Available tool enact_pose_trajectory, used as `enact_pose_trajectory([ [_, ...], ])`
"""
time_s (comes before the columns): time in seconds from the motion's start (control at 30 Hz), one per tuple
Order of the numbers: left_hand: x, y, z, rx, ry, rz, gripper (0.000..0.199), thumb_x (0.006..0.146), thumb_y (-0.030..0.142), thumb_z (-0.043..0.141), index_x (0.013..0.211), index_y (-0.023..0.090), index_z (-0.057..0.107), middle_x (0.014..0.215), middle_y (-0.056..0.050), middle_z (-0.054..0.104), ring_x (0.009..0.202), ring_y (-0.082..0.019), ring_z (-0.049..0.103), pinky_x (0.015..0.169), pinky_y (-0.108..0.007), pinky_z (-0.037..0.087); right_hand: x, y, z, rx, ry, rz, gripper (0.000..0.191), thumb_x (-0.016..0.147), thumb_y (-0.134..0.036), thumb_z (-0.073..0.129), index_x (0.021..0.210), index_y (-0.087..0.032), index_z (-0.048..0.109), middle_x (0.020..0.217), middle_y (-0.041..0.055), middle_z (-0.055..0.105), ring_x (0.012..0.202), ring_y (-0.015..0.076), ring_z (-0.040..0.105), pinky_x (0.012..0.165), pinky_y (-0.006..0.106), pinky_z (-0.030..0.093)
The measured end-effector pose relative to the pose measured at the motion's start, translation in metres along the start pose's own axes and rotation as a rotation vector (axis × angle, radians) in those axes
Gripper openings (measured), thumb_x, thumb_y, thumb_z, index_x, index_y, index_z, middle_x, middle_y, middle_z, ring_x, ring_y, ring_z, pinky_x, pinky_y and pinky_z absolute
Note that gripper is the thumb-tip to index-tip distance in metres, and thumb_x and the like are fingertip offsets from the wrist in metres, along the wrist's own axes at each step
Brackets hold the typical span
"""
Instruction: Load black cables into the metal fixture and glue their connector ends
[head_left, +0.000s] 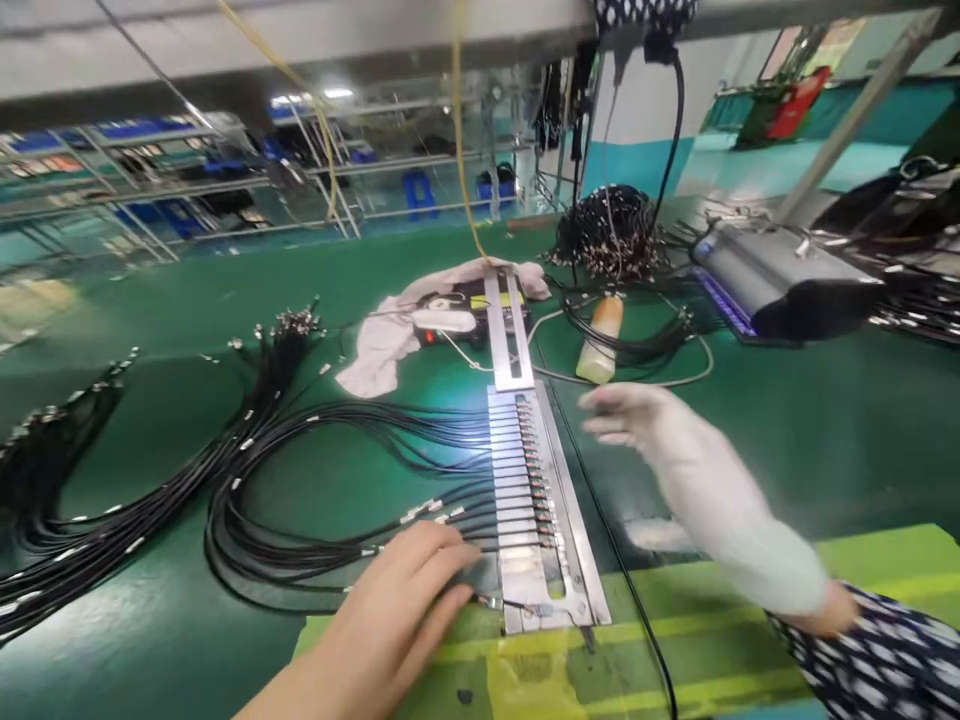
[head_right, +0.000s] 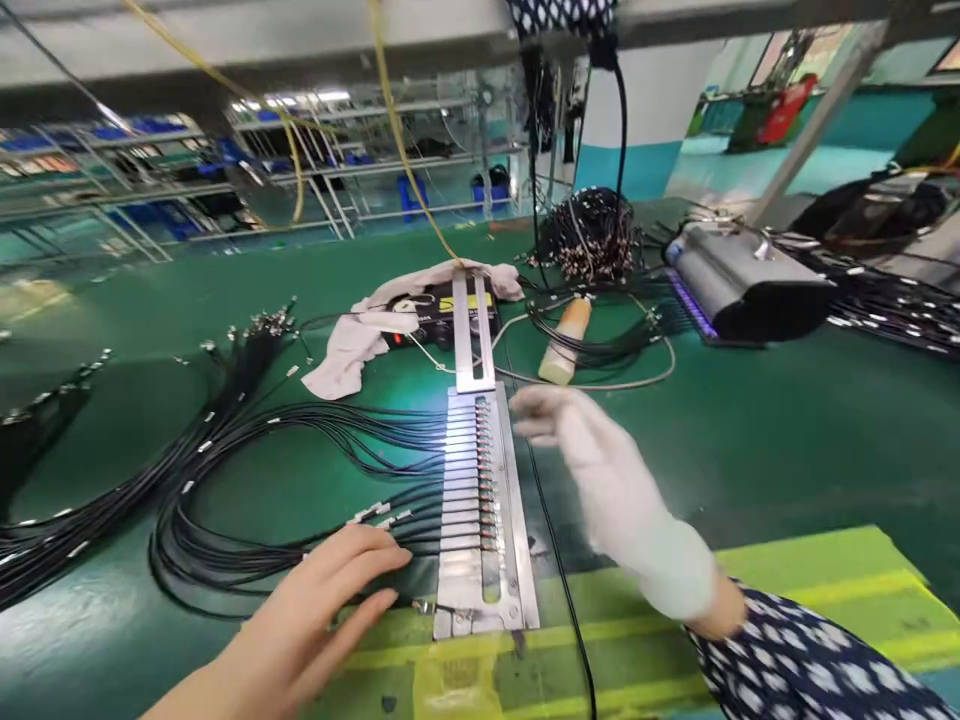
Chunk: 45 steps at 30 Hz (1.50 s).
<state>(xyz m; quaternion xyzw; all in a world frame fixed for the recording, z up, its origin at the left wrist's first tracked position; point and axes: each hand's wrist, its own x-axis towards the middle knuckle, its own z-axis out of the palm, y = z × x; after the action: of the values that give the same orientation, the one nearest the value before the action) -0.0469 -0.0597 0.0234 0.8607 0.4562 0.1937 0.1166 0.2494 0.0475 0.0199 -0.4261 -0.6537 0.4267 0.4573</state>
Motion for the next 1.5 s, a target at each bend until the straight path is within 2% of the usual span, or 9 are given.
enact_pose_trajectory([
  [0.1, -0.008, -0.007, 0.024, -0.027, -0.116, -0.054, 0.023, 0.097, 0.018, 0.048, 0.118, 0.023, 0.054, 0.108, -0.005, 0.063, 0.098, -0.020, 0.059, 0.086, -0.034, 0.051, -0.016, 0.030, 0.012, -0.005, -0.085, 0.123, 0.036, 0.103, -0.048, 0.042, 0.112, -0.020, 0.063, 0.116, 0.0092, 0.065, 0.103, 0.0231, 0.065, 0.095, 0.042, 0.052],
  [0.2, -0.016, -0.009, 0.033, -0.046, -0.164, -0.099, 0.017, 0.097, 0.017, 0.046, 0.111, 0.022, 0.055, 0.105, -0.006, 0.060, 0.095, -0.021, 0.056, 0.082, -0.036, 0.048, -0.030, 0.048, 0.018, -0.078, -0.153, 0.138, 0.031, 0.101, -0.047, 0.046, 0.113, -0.023, 0.063, 0.118, 0.0066, 0.063, 0.111, 0.0246, 0.060, 0.101, 0.042, 0.047],
  [0.53, -0.030, -0.018, 0.026, -0.023, -0.159, -0.170, 0.013, 0.098, 0.017, 0.044, 0.103, 0.022, 0.055, 0.095, -0.004, 0.057, 0.087, -0.020, 0.049, 0.077, -0.034, 0.038, -0.032, 0.048, 0.011, -0.151, -0.197, 0.135, 0.025, 0.100, -0.042, 0.048, 0.116, -0.029, 0.062, 0.121, 0.0021, 0.062, 0.114, 0.0220, 0.057, 0.101, 0.038, 0.045],
  [0.9, -0.040, -0.024, 0.010, -0.135, -0.232, -0.316, 0.012, 0.099, 0.019, 0.042, 0.097, 0.022, 0.054, 0.096, -0.004, 0.055, 0.091, -0.019, 0.050, 0.081, -0.032, 0.043, -0.044, 0.052, -0.003, -0.277, -0.218, 0.221, 0.026, 0.100, -0.046, 0.047, 0.115, -0.031, 0.061, 0.121, 0.0019, 0.062, 0.112, 0.0238, 0.057, 0.097, 0.041, 0.046],
  [1.03, -0.044, -0.024, 0.007, -0.188, -0.094, -0.285, 0.010, 0.097, 0.017, 0.048, 0.099, 0.023, 0.056, 0.099, -0.005, 0.058, 0.097, -0.019, 0.053, 0.084, -0.030, 0.046, -0.044, 0.051, -0.003, -0.270, -0.224, 0.219, 0.025, 0.100, -0.045, 0.047, 0.115, -0.031, 0.061, 0.120, 0.0018, 0.062, 0.111, 0.0232, 0.057, 0.096, 0.040, 0.047],
  [1.2, -0.050, -0.025, 0.001, -0.159, 0.234, -0.302, 0.020, 0.093, 0.008, 0.050, 0.106, 0.022, 0.057, 0.098, -0.003, 0.060, 0.094, -0.015, 0.058, 0.082, -0.024, 0.048, -0.042, 0.050, -0.002, -0.254, -0.217, 0.187, 0.024, 0.100, -0.042, 0.047, 0.115, -0.029, 0.061, 0.118, 0.0025, 0.062, 0.110, 0.0222, 0.058, 0.096, 0.038, 0.047],
  [1.27, -0.043, -0.022, 0.000, -0.097, 0.426, -0.334, 0.021, 0.092, 0.006, 0.051, 0.106, 0.021, 0.057, 0.098, -0.003, 0.058, 0.092, -0.015, 0.057, 0.083, -0.025, 0.047, -0.041, 0.048, -0.001, -0.253, -0.210, 0.167, 0.023, 0.100, -0.040, 0.047, 0.113, -0.028, 0.062, 0.117, 0.0029, 0.063, 0.110, 0.0222, 0.058, 0.096, 0.037, 0.047],
  [1.33, -0.028, -0.016, 0.004, -0.022, 0.488, -0.297, 0.021, 0.092, 0.005, 0.052, 0.105, 0.020, 0.057, 0.097, -0.004, 0.057, 0.091, -0.015, 0.057, 0.085, -0.027, 0.047, -0.041, 0.046, 0.000, -0.261, -0.206, 0.151, 0.023, 0.100, -0.039, 0.047, 0.112, -0.027, 0.063, 0.116, 0.0035, 0.064, 0.110, 0.0226, 0.059, 0.096, 0.038, 0.047],
  [1.5, 0.009, -0.001, 0.028, -0.067, 0.078, 0.014, 0.019, 0.096, 0.008, 0.046, 0.108, 0.017, 0.058, 0.094, -0.006, 0.061, 0.085, -0.015, 0.058, 0.075, -0.024, 0.050, -0.039, 0.041, 0.001, -0.266, -0.201, 0.129, 0.021, 0.100, -0.034, 0.047, 0.111, -0.025, 0.063, 0.115, 0.0050, 0.065, 0.109, 0.0236, 0.060, 0.096, 0.039, 0.048],
])
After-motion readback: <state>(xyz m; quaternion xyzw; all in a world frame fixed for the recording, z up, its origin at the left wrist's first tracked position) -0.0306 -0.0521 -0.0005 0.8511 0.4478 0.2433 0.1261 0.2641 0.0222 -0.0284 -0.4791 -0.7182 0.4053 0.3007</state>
